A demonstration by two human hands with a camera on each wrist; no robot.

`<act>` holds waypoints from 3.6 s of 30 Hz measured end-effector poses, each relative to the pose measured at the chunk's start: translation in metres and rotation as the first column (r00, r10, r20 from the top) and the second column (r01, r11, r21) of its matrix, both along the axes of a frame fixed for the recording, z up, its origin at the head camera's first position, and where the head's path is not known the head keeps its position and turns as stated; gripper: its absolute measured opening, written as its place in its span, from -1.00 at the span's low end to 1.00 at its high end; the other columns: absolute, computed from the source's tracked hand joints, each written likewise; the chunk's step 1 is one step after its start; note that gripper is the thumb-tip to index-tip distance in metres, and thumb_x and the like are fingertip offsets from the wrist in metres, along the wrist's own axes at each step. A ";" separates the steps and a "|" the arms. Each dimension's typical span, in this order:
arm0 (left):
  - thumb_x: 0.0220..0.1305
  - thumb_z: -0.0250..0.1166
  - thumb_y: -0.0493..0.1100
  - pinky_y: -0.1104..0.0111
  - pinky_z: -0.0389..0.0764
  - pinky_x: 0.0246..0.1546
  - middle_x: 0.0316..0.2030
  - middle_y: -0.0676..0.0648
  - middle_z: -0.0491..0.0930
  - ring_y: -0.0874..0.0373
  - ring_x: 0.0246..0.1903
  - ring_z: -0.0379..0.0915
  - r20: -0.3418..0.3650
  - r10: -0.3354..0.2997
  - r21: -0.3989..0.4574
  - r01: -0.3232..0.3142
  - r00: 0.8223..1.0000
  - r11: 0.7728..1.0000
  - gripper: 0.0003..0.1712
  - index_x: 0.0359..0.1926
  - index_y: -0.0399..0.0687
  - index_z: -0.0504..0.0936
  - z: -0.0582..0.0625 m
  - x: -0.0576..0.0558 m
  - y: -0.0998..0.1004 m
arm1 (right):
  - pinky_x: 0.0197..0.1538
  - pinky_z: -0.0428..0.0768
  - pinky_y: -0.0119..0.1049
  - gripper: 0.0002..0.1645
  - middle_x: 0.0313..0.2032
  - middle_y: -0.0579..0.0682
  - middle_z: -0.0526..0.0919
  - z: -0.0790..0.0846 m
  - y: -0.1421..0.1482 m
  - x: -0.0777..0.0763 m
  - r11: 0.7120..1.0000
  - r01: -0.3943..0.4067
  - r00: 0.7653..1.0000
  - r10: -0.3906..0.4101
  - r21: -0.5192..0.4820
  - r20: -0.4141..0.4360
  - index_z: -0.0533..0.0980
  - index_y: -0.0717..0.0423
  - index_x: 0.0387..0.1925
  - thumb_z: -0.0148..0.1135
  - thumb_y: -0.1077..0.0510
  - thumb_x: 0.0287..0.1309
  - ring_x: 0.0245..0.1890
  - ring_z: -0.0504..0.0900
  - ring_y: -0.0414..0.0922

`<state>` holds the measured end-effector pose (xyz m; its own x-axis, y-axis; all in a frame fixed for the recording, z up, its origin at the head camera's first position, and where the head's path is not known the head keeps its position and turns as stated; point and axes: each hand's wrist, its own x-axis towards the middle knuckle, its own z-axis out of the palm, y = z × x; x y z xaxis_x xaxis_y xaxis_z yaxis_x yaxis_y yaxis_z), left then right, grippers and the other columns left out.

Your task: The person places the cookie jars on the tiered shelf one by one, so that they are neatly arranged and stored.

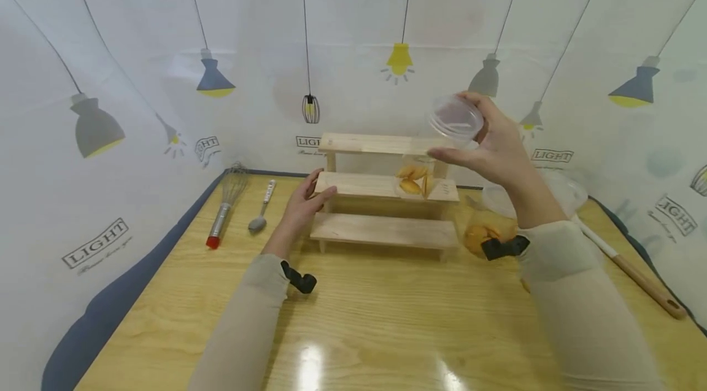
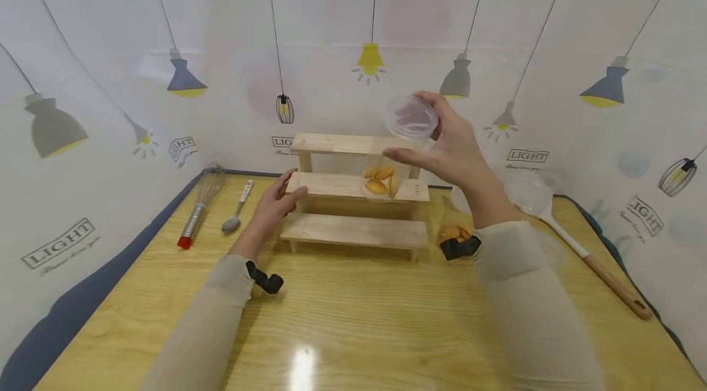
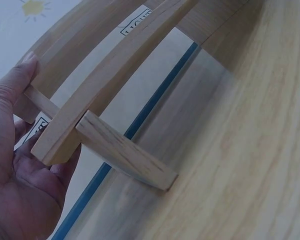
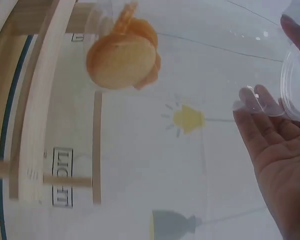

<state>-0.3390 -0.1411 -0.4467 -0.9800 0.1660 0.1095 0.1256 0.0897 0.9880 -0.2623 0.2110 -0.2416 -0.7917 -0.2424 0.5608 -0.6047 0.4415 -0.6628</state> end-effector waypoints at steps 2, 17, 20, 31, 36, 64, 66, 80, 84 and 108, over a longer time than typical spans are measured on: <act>0.16 0.41 0.35 0.01 0.45 0.24 0.56 -0.12 0.02 -0.06 0.42 0.22 0.000 0.004 -0.004 -0.004 1.000 1.000 -0.03 0.53 0.47 0.17 0.000 0.000 0.001 | 0.09 0.55 -0.26 0.13 0.23 0.04 0.45 0.003 -0.012 -0.010 1.000 0.029 1.000 -0.029 0.004 -0.004 0.27 0.00 0.43 0.70 0.19 -0.18 0.10 0.53 -0.06; 0.20 0.40 0.31 0.00 0.47 0.21 0.53 -0.10 0.10 -0.03 0.34 0.34 -0.020 0.005 0.004 -0.005 1.000 1.000 -0.06 0.53 0.43 0.18 0.001 0.003 0.000 | 0.19 0.54 -0.20 0.17 0.18 0.02 0.54 0.010 -0.096 -0.072 0.991 0.119 0.992 -0.122 -0.068 -0.036 0.23 0.04 0.40 0.65 -0.20 -0.15 0.15 0.55 -0.15; 0.21 0.40 0.30 0.01 0.49 0.18 0.53 -0.11 0.10 -0.02 0.31 0.37 -0.026 0.005 0.003 -0.005 1.000 1.000 -0.06 0.53 0.42 0.19 0.000 0.003 -0.001 | 0.22 0.52 -0.19 0.19 0.20 0.02 0.53 0.009 -0.105 -0.079 0.990 0.133 0.991 -0.134 -0.052 -0.012 0.21 0.03 0.41 0.64 -0.25 -0.16 0.16 0.53 -0.13; 0.32 0.37 0.14 0.00 0.44 0.24 0.54 -0.12 0.06 -0.08 0.35 0.31 0.041 -0.015 0.012 0.015 0.999 1.000 -0.09 0.57 0.34 0.12 0.014 0.012 -0.003 | 0.28 0.46 -0.28 0.22 0.30 0.04 0.46 0.004 -0.121 -0.095 0.986 0.133 0.990 -0.129 -0.097 0.050 0.14 0.01 0.47 0.60 -0.26 -0.09 0.27 0.48 -0.09; 0.36 0.37 0.04 0.03 0.47 0.22 0.54 -0.17 0.06 -0.08 0.32 0.36 0.051 -0.026 0.006 0.025 0.998 1.000 -0.10 0.58 0.20 0.11 0.031 0.023 0.000 | 0.32 0.39 -0.37 0.16 0.29 0.03 0.47 0.000 -0.129 -0.101 0.987 0.102 0.994 -0.098 -0.126 0.041 0.18 0.10 0.45 0.60 -0.18 -0.05 0.31 0.43 -0.18; 0.26 0.38 0.27 0.01 0.48 0.19 0.54 -0.13 0.06 -0.04 0.30 0.37 -0.010 0.021 -0.003 -0.021 1.000 1.000 -0.09 0.54 0.43 0.17 0.001 0.002 -0.006 | 0.42 0.28 -0.24 0.25 0.48 -0.04 0.27 0.000 -0.119 -0.101 0.986 0.166 0.972 -0.167 0.023 0.163 0.02 -0.01 0.58 0.32 -0.48 0.07 0.43 0.31 -0.12; 0.27 0.37 0.26 0.00 0.47 0.21 0.55 -0.11 0.03 -0.04 0.32 0.35 -0.005 0.012 -0.002 -0.012 1.000 1.000 -0.10 0.54 0.45 0.16 0.001 0.002 -0.007 | 0.42 0.28 -0.23 0.21 0.47 -0.03 0.29 0.004 -0.113 -0.098 0.988 0.154 0.977 -0.155 0.019 0.149 0.05 0.02 0.57 0.33 -0.44 0.10 0.43 0.31 -0.11; 0.24 0.38 0.28 0.05 0.52 0.12 0.53 -0.16 0.11 -0.02 0.22 0.45 -0.020 0.032 -0.014 -0.032 0.999 0.999 -0.08 0.54 0.42 0.17 0.001 0.002 -0.009 | 0.44 0.22 0.05 -0.03 0.47 -0.09 0.30 0.008 -0.018 -0.052 0.976 0.171 0.982 -0.179 0.135 0.056 0.16 -0.16 0.55 0.28 -0.33 0.25 0.44 0.29 -0.05; 0.25 0.37 0.28 0.01 0.50 0.16 0.54 -0.14 0.06 -0.04 0.28 0.40 -0.005 0.029 -0.017 -0.029 1.000 0.999 -0.06 0.56 0.40 0.14 0.001 0.001 -0.011 | 0.42 0.20 0.16 -0.10 0.46 -0.02 0.31 -0.002 0.027 -0.028 0.955 0.194 0.974 -0.215 0.223 0.071 0.17 -0.21 0.55 0.26 -0.29 0.30 0.44 0.28 0.07; 0.30 0.36 0.21 -0.03 0.46 0.20 0.56 -0.07 0.00 -0.06 0.34 0.32 0.016 0.011 -0.004 -0.011 1.000 1.000 -0.03 0.59 0.30 0.07 0.001 -0.001 -0.011 | 0.31 0.32 0.23 0.02 0.55 0.27 -0.07 -0.113 0.202 0.040 0.940 0.228 0.840 -0.321 0.253 0.438 -0.22 -0.36 0.61 0.21 -0.12 0.41 0.46 0.13 0.29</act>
<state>-0.3396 -0.1517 -0.4454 -0.9834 0.1557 0.0934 0.1089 0.0945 0.9896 -0.2221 0.4127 -0.3544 -0.9965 -0.0366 0.0757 -0.0802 0.6838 -0.7253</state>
